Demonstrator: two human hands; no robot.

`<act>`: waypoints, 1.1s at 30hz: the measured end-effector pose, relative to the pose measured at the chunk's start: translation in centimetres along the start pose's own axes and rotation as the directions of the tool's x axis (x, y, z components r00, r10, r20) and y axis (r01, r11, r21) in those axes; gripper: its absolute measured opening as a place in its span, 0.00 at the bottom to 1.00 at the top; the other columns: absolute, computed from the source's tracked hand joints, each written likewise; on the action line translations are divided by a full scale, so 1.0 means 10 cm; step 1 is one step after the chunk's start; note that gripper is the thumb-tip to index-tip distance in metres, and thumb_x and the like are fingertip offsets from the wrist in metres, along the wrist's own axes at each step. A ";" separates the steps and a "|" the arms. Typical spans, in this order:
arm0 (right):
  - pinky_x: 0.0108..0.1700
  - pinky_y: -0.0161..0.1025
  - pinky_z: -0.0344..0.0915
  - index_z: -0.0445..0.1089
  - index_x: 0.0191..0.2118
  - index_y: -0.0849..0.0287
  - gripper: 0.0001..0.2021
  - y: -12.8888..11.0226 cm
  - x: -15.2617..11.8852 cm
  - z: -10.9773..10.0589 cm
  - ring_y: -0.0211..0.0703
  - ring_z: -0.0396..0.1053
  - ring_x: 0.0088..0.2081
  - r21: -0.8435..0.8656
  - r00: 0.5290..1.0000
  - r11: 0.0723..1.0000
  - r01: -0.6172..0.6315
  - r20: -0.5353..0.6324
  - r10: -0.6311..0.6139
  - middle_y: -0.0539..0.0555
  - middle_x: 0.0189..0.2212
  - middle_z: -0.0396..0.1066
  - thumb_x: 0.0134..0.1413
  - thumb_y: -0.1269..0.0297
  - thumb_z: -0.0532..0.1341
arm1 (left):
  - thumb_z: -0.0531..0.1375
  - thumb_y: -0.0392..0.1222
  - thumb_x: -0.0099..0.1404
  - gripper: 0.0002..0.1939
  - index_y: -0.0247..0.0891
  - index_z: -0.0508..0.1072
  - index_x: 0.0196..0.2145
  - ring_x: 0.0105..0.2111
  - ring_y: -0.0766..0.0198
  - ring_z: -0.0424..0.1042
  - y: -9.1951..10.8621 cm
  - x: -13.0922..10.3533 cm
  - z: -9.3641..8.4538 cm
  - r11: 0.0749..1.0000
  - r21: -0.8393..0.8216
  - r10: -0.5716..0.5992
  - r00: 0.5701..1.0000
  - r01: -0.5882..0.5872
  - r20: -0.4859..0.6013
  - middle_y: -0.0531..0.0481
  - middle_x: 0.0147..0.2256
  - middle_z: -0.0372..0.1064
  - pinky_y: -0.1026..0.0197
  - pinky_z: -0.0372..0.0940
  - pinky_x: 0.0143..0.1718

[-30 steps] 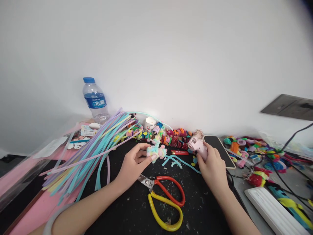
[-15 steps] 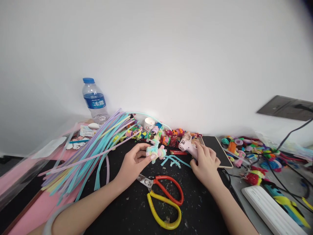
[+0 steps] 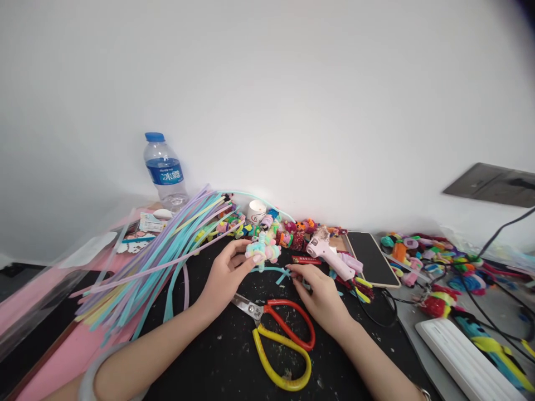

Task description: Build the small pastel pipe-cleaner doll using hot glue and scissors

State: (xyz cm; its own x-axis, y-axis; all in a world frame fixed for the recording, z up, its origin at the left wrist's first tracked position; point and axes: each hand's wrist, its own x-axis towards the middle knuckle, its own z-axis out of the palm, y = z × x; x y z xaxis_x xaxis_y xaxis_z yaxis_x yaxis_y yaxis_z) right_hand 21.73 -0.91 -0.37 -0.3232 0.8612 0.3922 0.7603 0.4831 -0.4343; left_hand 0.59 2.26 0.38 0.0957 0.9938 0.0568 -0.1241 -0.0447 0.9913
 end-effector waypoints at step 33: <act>0.45 0.48 0.65 0.68 0.43 0.59 0.17 0.18 0.00 0.02 0.49 0.66 0.43 -0.117 0.992 0.987 -0.107 -0.084 0.097 0.57 0.39 0.70 0.48 0.79 0.53 | 0.61 0.42 0.56 0.14 0.37 0.67 0.40 0.41 0.58 0.71 0.00 -0.02 0.03 0.997 0.072 -0.023 0.973 0.006 0.229 0.46 0.40 0.69 0.59 0.66 0.41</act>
State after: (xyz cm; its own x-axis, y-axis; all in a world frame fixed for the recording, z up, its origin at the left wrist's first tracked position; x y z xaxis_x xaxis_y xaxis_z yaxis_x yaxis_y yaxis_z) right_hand 23.00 -0.03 -1.30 -0.1994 0.8878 0.4148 0.8511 0.3667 -0.3758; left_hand 0.89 2.00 0.38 0.3226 0.9446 0.0599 -0.0518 -0.0456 0.9976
